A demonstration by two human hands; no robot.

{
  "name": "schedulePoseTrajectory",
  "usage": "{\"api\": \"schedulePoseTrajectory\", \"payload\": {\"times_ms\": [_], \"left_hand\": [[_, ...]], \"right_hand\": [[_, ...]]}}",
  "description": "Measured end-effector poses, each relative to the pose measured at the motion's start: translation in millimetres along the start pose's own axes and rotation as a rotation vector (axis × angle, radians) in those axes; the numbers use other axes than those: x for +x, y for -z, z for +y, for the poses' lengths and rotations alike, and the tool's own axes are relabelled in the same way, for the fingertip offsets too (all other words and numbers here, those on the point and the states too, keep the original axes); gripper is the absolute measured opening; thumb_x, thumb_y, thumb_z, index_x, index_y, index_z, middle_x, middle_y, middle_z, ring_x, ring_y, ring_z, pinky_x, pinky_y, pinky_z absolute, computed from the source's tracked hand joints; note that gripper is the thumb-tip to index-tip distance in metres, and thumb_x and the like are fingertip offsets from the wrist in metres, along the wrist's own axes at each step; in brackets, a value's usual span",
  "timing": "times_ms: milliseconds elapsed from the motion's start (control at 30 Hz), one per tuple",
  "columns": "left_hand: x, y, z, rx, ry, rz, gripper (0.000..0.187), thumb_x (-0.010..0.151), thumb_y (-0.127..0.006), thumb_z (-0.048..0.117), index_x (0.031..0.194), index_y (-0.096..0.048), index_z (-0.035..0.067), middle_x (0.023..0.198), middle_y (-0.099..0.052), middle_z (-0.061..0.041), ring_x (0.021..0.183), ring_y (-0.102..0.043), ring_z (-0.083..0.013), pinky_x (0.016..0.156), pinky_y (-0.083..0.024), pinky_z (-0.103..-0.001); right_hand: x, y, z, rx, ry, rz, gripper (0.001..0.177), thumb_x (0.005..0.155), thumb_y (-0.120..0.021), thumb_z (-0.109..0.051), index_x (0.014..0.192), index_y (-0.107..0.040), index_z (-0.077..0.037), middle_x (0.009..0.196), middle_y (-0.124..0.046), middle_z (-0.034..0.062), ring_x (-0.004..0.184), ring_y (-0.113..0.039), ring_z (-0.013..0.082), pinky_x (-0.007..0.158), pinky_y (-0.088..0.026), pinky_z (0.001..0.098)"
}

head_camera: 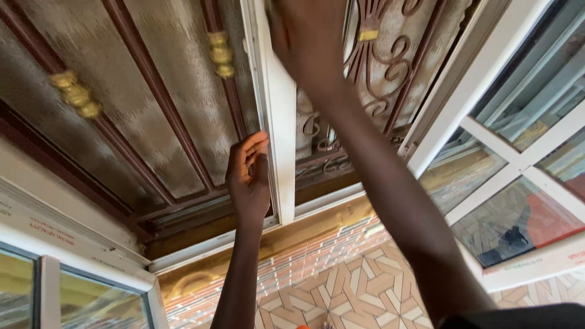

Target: Cleaning a glass window and its white aluminum frame using a damp cloth and a bucket of water.

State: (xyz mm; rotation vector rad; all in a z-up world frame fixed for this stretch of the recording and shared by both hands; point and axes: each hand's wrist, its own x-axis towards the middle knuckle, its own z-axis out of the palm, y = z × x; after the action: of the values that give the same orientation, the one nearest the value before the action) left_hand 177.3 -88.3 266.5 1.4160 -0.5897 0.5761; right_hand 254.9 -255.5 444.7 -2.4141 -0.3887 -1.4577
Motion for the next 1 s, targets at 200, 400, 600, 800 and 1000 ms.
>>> {"api": "schedulePoseTrajectory", "payload": {"times_ms": [200, 400, 600, 800, 1000], "left_hand": [[5.2, 6.4, -4.2, -0.055, -0.053, 0.078, 0.027, 0.108, -0.049, -0.004, 0.132, -0.059, 0.0, 0.127, -0.067, -0.013, 0.117, -0.067, -0.0202, 0.104, -0.05, -0.032], [14.0, -3.6, 18.4, -0.021, -0.024, 0.145, 0.019, 0.11, -0.051, 0.005, 0.123, -0.063, -0.001, 0.118, -0.07, -0.011, 0.107, -0.068, -0.0175, 0.098, -0.052, -0.03], [27.4, -14.6, 39.5, 0.047, -0.037, 0.162, 0.021, 0.107, -0.052, 0.007, 0.123, -0.064, 0.001, 0.119, -0.068, -0.009, 0.106, -0.065, -0.0176, 0.094, -0.051, -0.029], [68.5, -21.4, 80.4, 0.11, -0.232, 0.062, 0.035, 0.108, -0.047, 0.009, 0.139, -0.062, 0.006, 0.147, -0.054, -0.012, 0.13, -0.058, -0.0222, 0.108, -0.049, -0.035], [141.5, -35.9, 135.2, 0.226, -0.419, -0.045, 0.045, 0.116, -0.04, 0.03, 0.156, -0.048, 0.011, 0.163, -0.044, -0.013, 0.154, -0.041, -0.031, 0.126, -0.037, -0.046]], "right_hand": [[-109.6, -39.6, -9.6, -0.061, 0.223, 0.168, 0.052, 0.107, -0.071, -0.047, 0.153, -0.058, -0.025, 0.165, -0.025, 0.0198, 0.156, -0.019, 0.0424, 0.128, -0.017, 0.0686], [-204.0, -72.5, -12.5, -0.037, 0.174, 0.125, 0.051, 0.098, -0.072, -0.03, 0.147, -0.06, -0.033, 0.159, -0.035, 0.0205, 0.145, -0.034, 0.0469, 0.117, -0.033, 0.0585], [-182.1, -76.3, -11.9, 0.046, 0.156, 0.251, 0.055, 0.102, -0.078, -0.023, 0.151, -0.053, -0.023, 0.152, -0.043, 0.0096, 0.149, -0.036, 0.037, 0.119, -0.035, 0.0564], [-69.0, -48.5, -17.2, 0.003, 0.168, 0.369, 0.055, 0.099, -0.074, -0.022, 0.149, -0.053, -0.018, 0.157, -0.04, 0.0155, 0.15, -0.028, 0.042, 0.121, -0.03, 0.0555], [82.6, 15.7, -24.2, -0.124, 0.216, 0.591, 0.047, 0.112, -0.067, -0.027, 0.155, -0.051, -0.018, 0.161, -0.038, 0.0158, 0.153, -0.031, 0.039, 0.127, -0.032, 0.0537]]}}
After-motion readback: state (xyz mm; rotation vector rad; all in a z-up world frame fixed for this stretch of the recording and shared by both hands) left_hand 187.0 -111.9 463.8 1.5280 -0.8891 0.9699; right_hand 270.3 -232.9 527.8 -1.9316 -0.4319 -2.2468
